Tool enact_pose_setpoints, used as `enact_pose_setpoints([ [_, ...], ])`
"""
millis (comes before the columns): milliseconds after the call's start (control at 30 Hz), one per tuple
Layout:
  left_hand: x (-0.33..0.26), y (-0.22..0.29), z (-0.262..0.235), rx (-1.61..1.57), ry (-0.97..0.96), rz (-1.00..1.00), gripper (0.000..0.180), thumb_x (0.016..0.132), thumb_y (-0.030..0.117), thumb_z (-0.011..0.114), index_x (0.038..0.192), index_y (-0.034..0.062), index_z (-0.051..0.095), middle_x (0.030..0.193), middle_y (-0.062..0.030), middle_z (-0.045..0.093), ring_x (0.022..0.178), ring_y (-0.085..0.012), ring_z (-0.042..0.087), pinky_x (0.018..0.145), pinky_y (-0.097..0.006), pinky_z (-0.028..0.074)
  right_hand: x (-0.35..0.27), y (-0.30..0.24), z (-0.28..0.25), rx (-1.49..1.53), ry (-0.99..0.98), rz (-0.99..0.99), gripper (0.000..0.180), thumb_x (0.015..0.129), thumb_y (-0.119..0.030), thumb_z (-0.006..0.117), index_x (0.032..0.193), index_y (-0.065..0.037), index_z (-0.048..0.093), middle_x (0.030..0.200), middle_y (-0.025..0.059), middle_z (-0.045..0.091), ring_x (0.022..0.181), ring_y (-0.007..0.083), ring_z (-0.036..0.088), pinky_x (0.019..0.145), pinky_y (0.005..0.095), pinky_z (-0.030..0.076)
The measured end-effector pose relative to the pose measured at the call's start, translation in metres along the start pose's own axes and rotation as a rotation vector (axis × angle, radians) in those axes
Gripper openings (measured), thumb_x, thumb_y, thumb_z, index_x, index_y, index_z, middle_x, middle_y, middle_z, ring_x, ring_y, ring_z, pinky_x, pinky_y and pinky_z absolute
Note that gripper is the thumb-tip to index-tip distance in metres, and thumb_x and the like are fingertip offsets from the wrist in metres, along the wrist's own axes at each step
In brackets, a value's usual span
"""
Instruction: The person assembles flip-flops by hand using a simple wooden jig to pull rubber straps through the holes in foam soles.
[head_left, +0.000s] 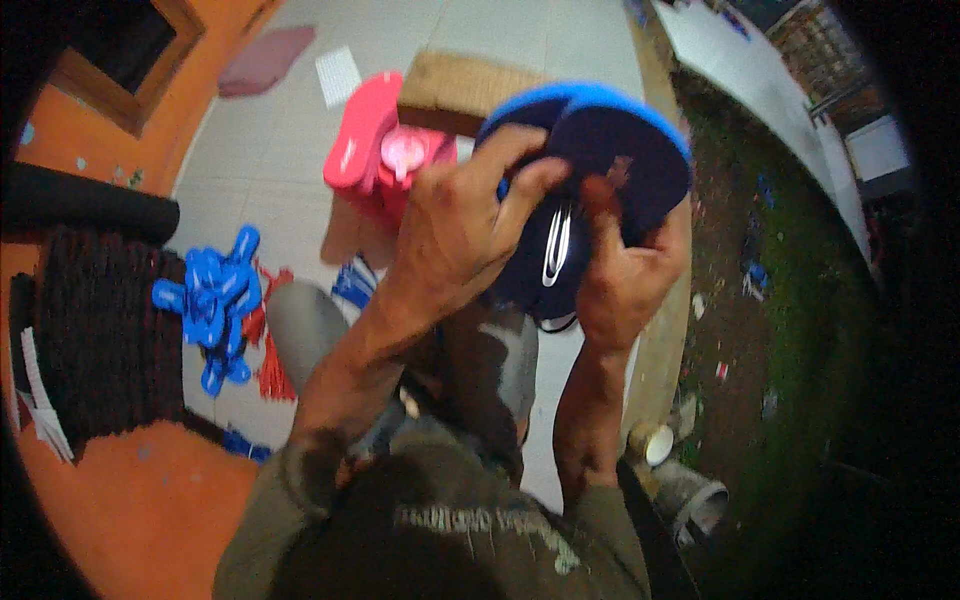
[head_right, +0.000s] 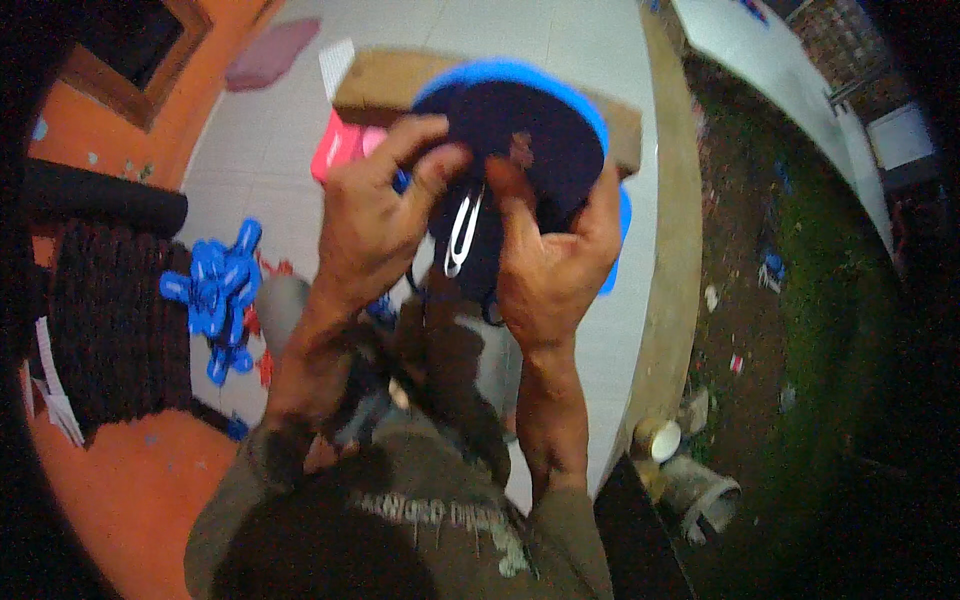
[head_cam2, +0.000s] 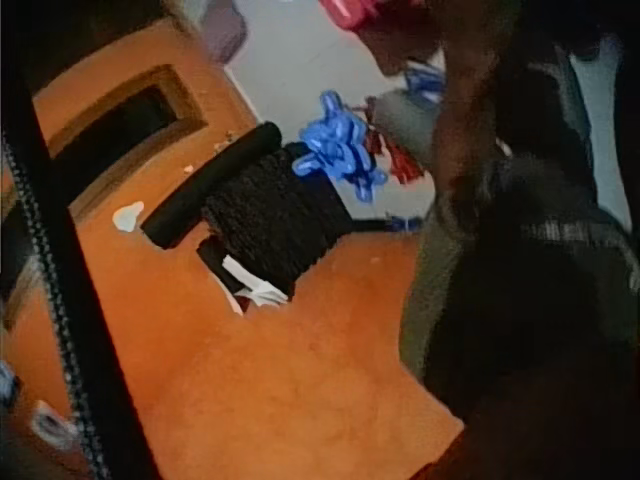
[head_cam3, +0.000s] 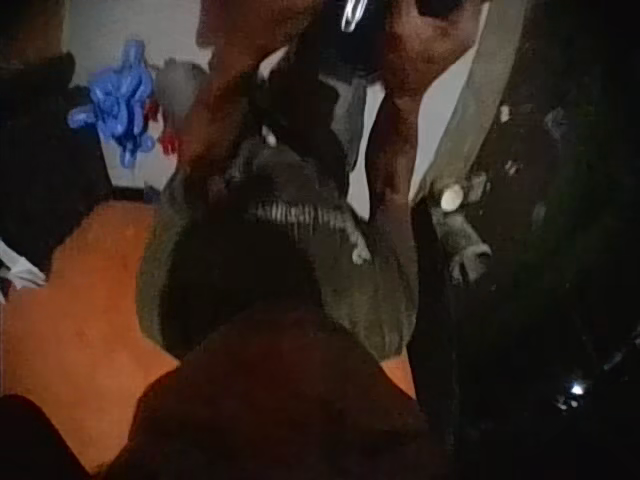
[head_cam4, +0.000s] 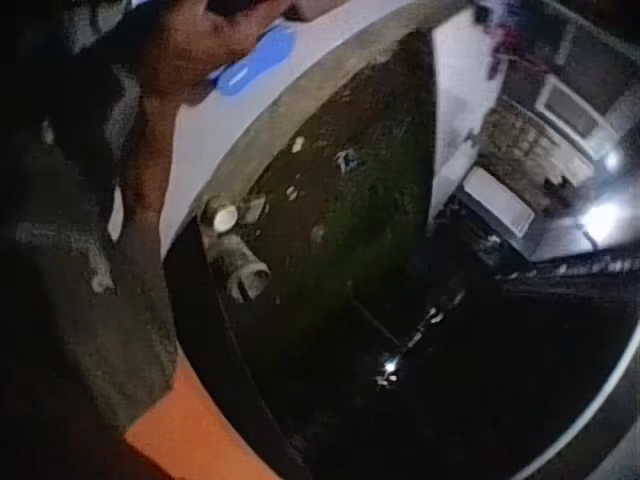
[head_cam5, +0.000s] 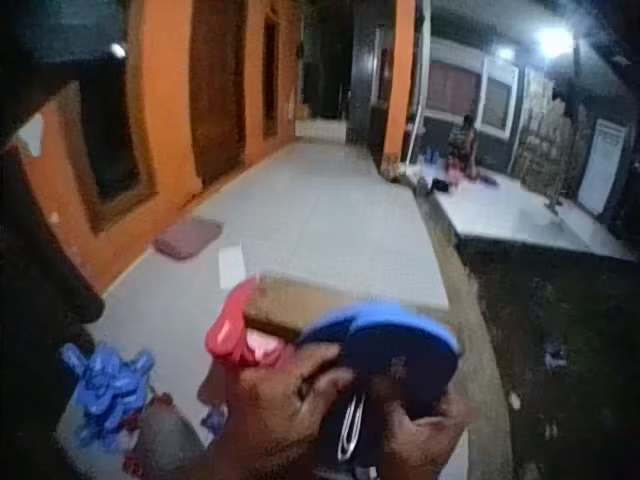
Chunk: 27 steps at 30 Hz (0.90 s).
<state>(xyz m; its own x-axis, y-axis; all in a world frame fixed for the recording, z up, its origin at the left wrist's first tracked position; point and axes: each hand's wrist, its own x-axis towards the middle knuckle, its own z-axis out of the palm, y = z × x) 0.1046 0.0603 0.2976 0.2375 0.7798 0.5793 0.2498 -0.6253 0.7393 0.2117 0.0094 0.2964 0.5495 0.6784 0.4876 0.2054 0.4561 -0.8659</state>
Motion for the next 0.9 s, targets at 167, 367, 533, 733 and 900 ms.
enact_pose_setpoints([
  [167, -0.04, -0.003, -0.044, -0.143, -0.423, -0.411, 0.037, 0.078, 0.027, 0.065, 0.103, 0.0023, 0.054, 0.062, -0.0089, 0.058, 0.06, -0.0204, 0.06, 0.057, -0.031, 0.046, -0.012, 0.018, -0.017, -0.077, 0.003, -0.068, 0.027, 0.077, -0.005, 0.066, 0.101, -0.002, 0.055, 0.094, 0.0042, 0.06, 0.083, 0.0112, 0.055, 0.074, 0.0237, 0.043],
  [367, -0.094, -0.04, -0.067, -0.809, -0.162, -0.482, 0.017, 0.073, 0.008, 0.069, 0.084, -0.0013, 0.059, 0.081, -0.0105, 0.06, 0.076, -0.0193, 0.061, 0.066, -0.027, 0.05, -0.005, 0.026, -0.008, 0.12, 0.027, -0.072, 0.027, 0.075, -0.001, 0.067, 0.1, -0.002, 0.056, 0.093, 0.0042, 0.061, 0.082, 0.0107, 0.057, 0.074, 0.0235, 0.044],
  [533, -0.093, -0.039, -0.047, -1.059, 0.239, -0.504, 0.019, 0.081, 0.012, 0.062, 0.091, -0.0028, 0.057, 0.084, -0.0118, 0.06, 0.083, -0.0208, 0.061, 0.071, -0.027, 0.049, -0.004, 0.029, -0.009, 0.181, 0.022, -0.056, 0.029, 0.074, 0.002, 0.067, 0.1, -0.001, 0.056, 0.091, 0.0047, 0.062, 0.082, 0.0113, 0.057, 0.074, 0.0244, 0.045],
  [733, -0.053, -0.011, -0.026, -0.632, -0.034, -0.219, 0.009, 0.083, 0.009, 0.057, 0.084, -0.0001, 0.055, 0.071, -0.0069, 0.055, 0.062, -0.0174, 0.052, 0.059, -0.027, 0.042, -0.003, 0.022, -0.01, 0.123, 0.027, -0.017, 0.029, 0.073, 0.002, 0.067, 0.1, 0.0, 0.056, 0.092, 0.0054, 0.062, 0.083, 0.0121, 0.058, 0.076, 0.0249, 0.045],
  [900, -0.032, -0.015, -0.016, -0.279, -0.325, 0.27, 0.019, 0.081, 0.015, 0.058, 0.072, -0.0006, 0.053, 0.069, -0.0108, 0.047, 0.063, -0.0245, 0.047, 0.056, -0.031, 0.038, -0.005, 0.025, -0.008, 0.16, 0.049, -0.047, 0.028, 0.073, 0.002, 0.067, 0.1, 0.0, 0.057, 0.093, 0.0051, 0.061, 0.083, 0.0113, 0.057, 0.076, 0.0243, 0.044],
])
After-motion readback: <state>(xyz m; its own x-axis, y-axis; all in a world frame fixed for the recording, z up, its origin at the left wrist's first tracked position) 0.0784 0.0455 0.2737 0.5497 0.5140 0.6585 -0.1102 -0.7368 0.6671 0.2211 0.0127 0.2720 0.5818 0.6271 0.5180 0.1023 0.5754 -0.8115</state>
